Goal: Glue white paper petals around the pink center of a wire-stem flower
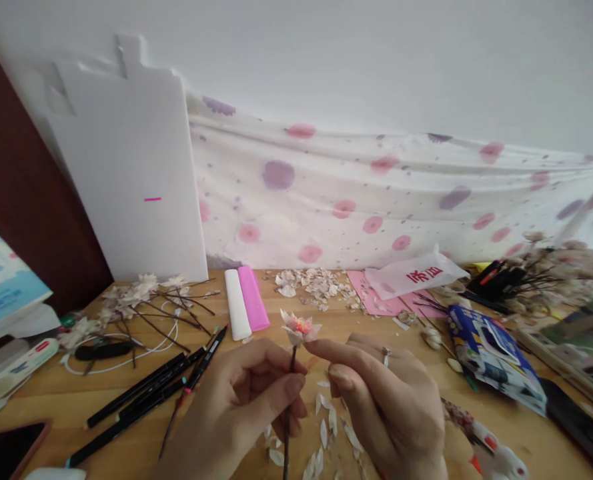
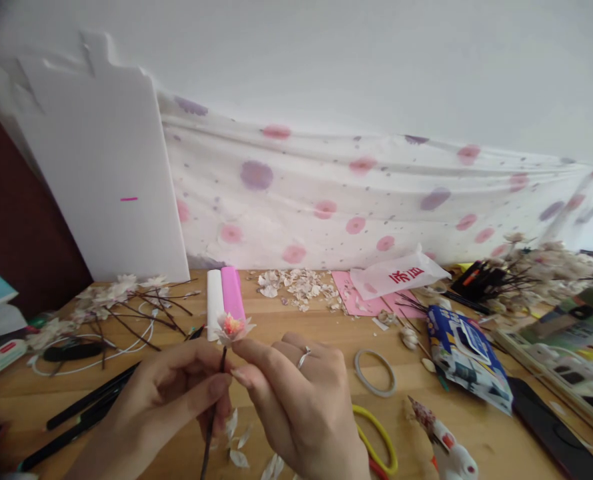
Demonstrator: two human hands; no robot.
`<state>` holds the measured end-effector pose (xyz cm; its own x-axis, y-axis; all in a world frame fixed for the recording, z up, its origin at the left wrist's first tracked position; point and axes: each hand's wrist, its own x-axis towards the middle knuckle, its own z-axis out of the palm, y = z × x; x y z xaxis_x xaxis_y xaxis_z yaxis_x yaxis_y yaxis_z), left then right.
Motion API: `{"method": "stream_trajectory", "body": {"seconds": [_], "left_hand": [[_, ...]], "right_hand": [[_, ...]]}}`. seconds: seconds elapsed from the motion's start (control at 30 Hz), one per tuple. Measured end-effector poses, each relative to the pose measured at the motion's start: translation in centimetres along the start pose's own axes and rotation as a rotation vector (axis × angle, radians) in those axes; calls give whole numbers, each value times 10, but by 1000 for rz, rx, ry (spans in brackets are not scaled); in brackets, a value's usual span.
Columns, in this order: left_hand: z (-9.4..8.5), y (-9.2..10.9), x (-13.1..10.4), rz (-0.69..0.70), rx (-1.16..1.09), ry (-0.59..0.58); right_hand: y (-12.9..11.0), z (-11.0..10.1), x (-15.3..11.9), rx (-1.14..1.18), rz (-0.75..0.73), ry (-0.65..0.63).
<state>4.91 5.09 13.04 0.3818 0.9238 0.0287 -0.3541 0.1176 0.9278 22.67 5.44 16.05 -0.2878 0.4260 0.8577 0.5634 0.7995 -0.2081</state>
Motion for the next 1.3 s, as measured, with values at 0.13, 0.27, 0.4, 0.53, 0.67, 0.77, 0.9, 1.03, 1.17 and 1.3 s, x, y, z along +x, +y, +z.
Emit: {"method": "stream_trajectory", "body": {"seconds": [0.13,0.27,0.4,0.53,0.67,0.77,0.9,1.03,1.17,1.3], "left_hand": [[0,-1,0,2,-2,-11],[0,-2,1,2,-21,2],[0,-3,1,0,-31,1],[1,-3,2,-6,-13,-2],[2,0,1,-11,3,13],[2,2,0,-26,-25,-1],[2,4,1,-46,-55,-22],[2,3,2,-20,-24,-14],[1,2,2,-8,8,-18],[0,1,2,-15,-14,-11]], "right_hand": [[-1,-1,1,-4,19,-14],[1,0,-3,26,35,-1],[4,3,-8,64,34,37],[4,5,-6,69,36,22],[3,4,-5,60,33,28],[2,3,-6,55,25,38],[-1,2,-3,43,15,42],[-3,0,0,16,5,-8],[-2,0,1,33,5,-5],[-2,0,0,26,-2,-1]]}}
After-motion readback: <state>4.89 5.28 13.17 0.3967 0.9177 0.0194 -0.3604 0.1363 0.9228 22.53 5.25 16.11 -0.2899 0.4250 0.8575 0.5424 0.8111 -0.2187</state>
